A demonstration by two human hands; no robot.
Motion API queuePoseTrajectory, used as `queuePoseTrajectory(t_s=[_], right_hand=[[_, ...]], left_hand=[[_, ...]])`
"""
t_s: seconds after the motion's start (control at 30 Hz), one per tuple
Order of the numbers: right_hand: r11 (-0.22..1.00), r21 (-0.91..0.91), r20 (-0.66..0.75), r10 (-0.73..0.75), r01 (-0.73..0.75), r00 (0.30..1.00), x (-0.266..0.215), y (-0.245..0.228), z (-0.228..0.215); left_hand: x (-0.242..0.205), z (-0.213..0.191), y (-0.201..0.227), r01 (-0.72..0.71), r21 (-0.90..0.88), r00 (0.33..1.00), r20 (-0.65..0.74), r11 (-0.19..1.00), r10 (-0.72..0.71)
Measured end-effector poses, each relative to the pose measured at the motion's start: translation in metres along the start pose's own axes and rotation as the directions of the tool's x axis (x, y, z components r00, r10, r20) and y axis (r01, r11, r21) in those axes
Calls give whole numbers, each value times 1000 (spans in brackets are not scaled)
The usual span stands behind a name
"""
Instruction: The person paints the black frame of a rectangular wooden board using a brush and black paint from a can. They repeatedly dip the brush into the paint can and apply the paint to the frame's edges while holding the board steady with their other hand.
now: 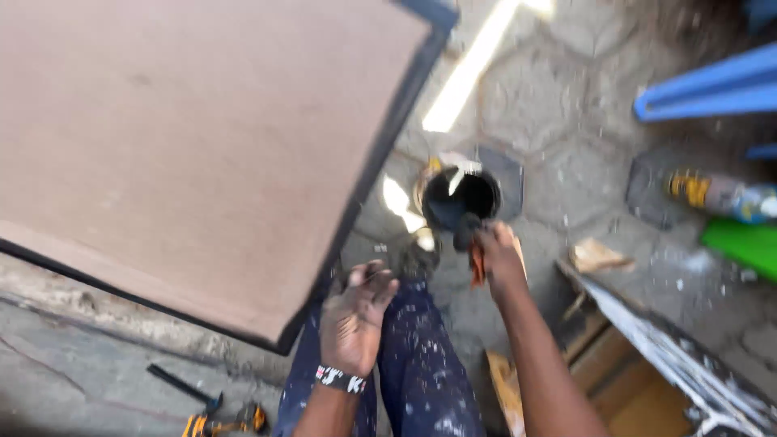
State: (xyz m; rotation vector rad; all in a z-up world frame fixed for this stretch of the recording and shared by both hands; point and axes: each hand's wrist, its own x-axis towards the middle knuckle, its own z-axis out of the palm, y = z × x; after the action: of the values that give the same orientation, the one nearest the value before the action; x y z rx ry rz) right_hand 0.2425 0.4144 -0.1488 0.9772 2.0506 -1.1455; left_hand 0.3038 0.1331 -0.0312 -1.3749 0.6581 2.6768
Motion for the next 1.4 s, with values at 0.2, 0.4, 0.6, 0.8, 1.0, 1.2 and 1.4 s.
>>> queuePoseTrajectory(t_s=[0.2,0.4,0.6,0.8,1.0,1.2,1.4], right_hand=[[991,-16,-44,130,-131,991,82,12,60],[967,-250,-126,-75,42,989,180,60,112],[998,13,-40,-64,65,997,190,59,125],[974,-225,-64,10,-25,998,200,90,130],[740,643,137,142,-197,980,266,183,121],[723,359,271,524,-590,807,223,111,98],[974,44,324,195,-221,926,168,63,110]], left_hand=[[23,-57,-89,311,378,929,-315,872,-194],[82,-47,-106,379,738,925,-279,559,-259],[91,-41,-104,380,638,925,-263,670,-274],[93,-55,-107,430,638,903,-307,639,-301],[97,-63,-111,396,640,918,-287,659,-272],[97,-73,-126,376,656,927,-275,654,-257],[97,-73,-132,374,669,928,-268,643,-260]])
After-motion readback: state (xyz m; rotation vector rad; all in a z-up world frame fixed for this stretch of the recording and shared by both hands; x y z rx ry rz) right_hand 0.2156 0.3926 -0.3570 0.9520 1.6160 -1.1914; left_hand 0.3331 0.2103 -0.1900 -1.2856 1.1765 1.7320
